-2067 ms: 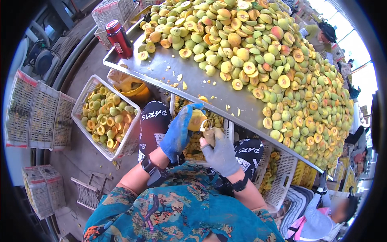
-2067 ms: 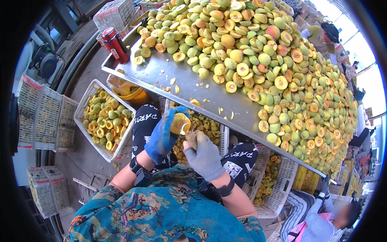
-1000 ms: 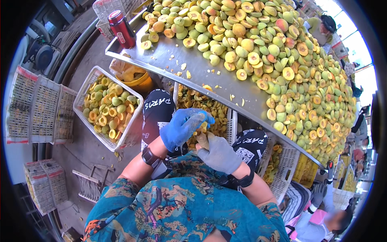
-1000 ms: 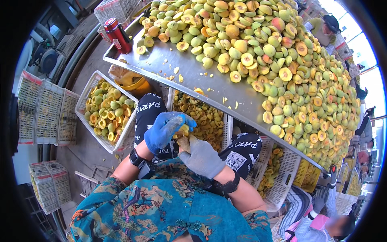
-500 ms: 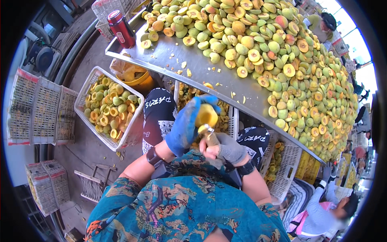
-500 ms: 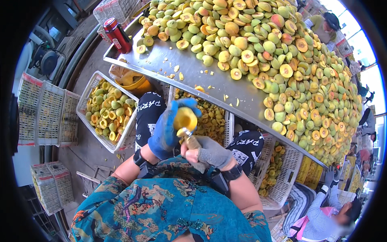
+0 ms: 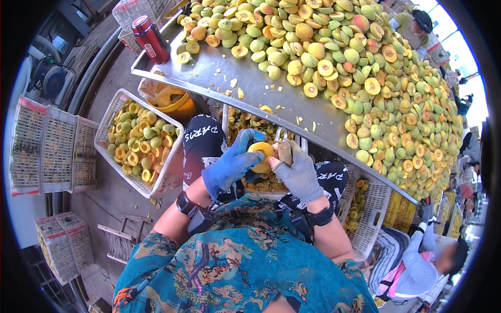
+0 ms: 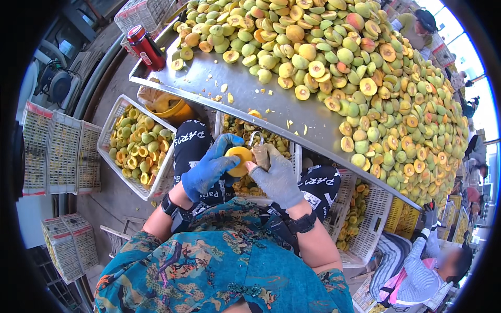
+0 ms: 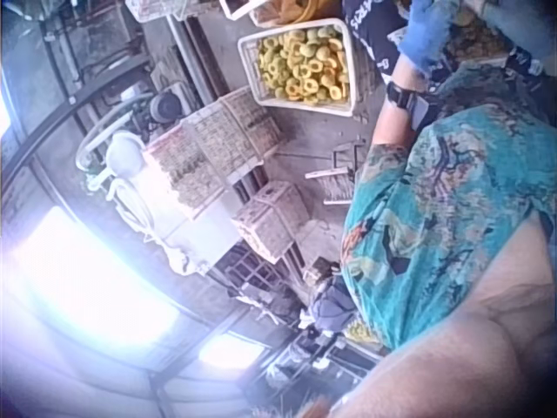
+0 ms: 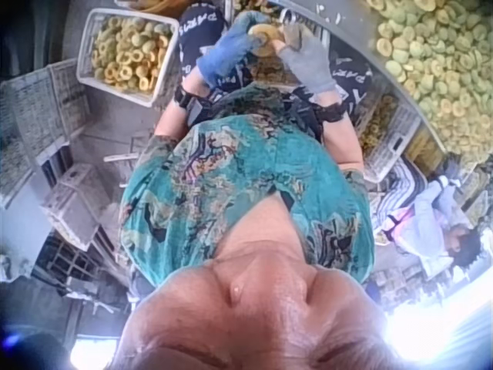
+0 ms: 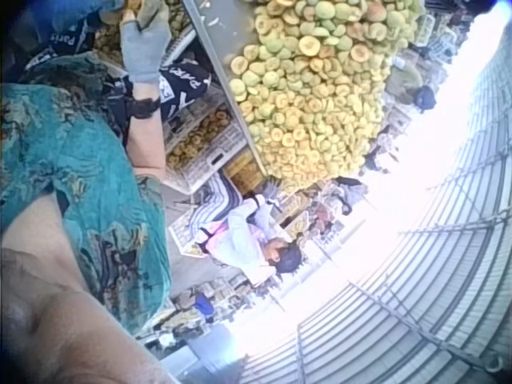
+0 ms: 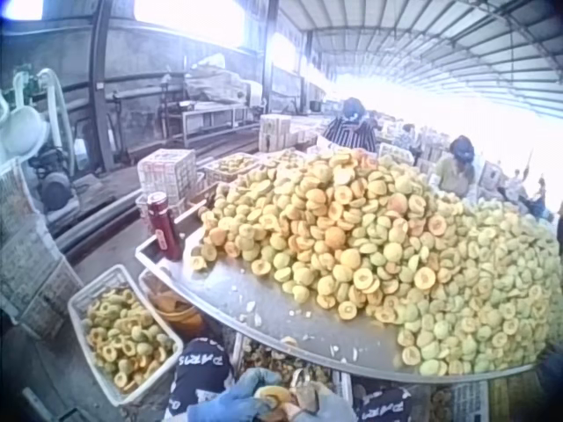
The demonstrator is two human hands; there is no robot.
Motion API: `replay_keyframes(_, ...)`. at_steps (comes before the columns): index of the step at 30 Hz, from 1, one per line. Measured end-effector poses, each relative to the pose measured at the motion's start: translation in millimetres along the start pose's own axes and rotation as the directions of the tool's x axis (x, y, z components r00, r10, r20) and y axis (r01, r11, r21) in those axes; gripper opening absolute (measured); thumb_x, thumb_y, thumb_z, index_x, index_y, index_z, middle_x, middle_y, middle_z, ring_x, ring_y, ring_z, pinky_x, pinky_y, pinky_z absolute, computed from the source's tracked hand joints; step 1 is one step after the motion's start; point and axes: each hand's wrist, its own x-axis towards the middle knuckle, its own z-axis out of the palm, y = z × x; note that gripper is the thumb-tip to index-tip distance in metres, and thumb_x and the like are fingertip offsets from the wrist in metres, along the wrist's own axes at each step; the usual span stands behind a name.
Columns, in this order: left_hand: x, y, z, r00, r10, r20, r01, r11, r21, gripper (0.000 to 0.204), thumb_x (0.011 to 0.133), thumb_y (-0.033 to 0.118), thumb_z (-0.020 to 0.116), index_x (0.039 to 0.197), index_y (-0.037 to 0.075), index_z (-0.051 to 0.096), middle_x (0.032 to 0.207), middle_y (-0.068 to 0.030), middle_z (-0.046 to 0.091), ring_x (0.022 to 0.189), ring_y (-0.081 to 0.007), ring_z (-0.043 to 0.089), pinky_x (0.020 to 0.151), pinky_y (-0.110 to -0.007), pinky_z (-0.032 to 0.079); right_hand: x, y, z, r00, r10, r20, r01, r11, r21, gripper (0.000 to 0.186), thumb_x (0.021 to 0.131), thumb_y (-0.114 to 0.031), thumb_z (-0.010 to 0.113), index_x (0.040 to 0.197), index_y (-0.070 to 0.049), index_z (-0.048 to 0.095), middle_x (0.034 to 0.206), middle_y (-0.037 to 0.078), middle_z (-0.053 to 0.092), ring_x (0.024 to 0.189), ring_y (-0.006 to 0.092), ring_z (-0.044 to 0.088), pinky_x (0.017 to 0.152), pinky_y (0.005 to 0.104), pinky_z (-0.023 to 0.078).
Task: Removing pits from apricots or similar fruit using a handheld pitting tool.
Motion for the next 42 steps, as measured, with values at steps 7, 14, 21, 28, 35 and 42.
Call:
replay_keyframes(7, 4, -8, -5, 0.992, 0.102, -0.074, -0.116, 0.967, -0.228, 0.052, 0.096, 0.041, 0.051, 0.134, 0.008, 0.040, 0.110, -0.0069, 0.054, 0.093, -0.0146, 0.057, 0.073, -0.028, 0.050, -19, 5, 12, 0.997, -0.040, -0.073, 0.034, 0.997, -0.069, 0.043, 0.089, -0.023, 0.063, 0.119, 0.003, 0.048, 0.099, 0.024, 0.064, 0.093, 0.0421, 0.062, 0.078, 0.0437, 0.050)
replay_keyframes(14, 7, -14, 4, 0.923, 0.340, -0.180, -0.335, 0.941, 0.055, 0.039, 0.100, 0.028, 0.047, 0.127, 0.001, 0.043, 0.114, -0.0105, 0.048, 0.103, -0.0155, 0.048, 0.092, -0.030, 0.042, -20, 5, 24, 0.951, -0.279, -0.135, 0.236, 0.934, -0.270, 0.042, 0.087, -0.022, 0.064, 0.122, -0.005, 0.049, 0.105, 0.019, 0.061, 0.084, 0.0402, 0.064, 0.068, 0.0455, 0.054)
replay_keyframes(21, 3, -10, 5, 0.905, 0.328, -0.271, -0.282, 0.939, 0.195, 0.031, 0.096, 0.018, 0.052, 0.120, 0.001, 0.044, 0.109, -0.0108, 0.050, 0.098, -0.0166, 0.050, 0.087, -0.031, 0.046, -16, 5, 28, 0.936, -0.306, -0.175, 0.211, 0.883, -0.419, 0.045, 0.085, -0.021, 0.065, 0.125, -0.010, 0.048, 0.096, 0.016, 0.059, 0.070, 0.0378, 0.064, 0.058, 0.0453, 0.052)
replay_keyframes(28, 2, -8, 10, 0.880, 0.359, -0.311, -0.302, 0.928, 0.216, 0.027, 0.095, 0.016, 0.054, 0.115, 0.003, 0.044, 0.101, -0.0095, 0.051, 0.092, -0.0152, 0.051, 0.078, -0.030, 0.048, -11, 12, 34, 0.910, -0.343, -0.232, 0.236, 0.889, -0.392, 0.044, 0.085, -0.021, 0.066, 0.124, -0.010, 0.049, 0.097, 0.016, 0.059, 0.068, 0.0369, 0.064, 0.056, 0.0434, 0.052)
replay_keyframes(35, -14, 16, 12, 0.981, 0.002, -0.196, -0.014, 0.998, -0.061, 0.024, 0.095, 0.014, 0.053, 0.115, 0.004, 0.043, 0.097, -0.0060, 0.049, 0.086, -0.0107, 0.050, 0.072, -0.026, 0.048, -7, 28, 23, 0.957, -0.265, -0.120, 0.142, 0.786, -0.602, 0.042, 0.084, -0.022, 0.066, 0.121, -0.010, 0.050, 0.093, 0.014, 0.059, 0.069, 0.0338, 0.065, 0.055, 0.0418, 0.052)
replay_keyframes(42, -23, 13, -16, 0.901, 0.322, -0.291, -0.232, 0.924, 0.304, 0.025, 0.094, 0.013, 0.054, 0.118, 0.005, 0.048, 0.100, -0.0063, 0.055, 0.087, -0.0144, 0.056, 0.078, -0.029, 0.049, -5, 47, -4, 1.000, -0.023, -0.005, 0.015, 0.778, -0.628, 0.034, 0.083, -0.030, 0.062, 0.113, -0.015, 0.054, 0.101, 0.015, 0.063, 0.082, 0.0377, 0.065, 0.068, 0.0480, 0.053)
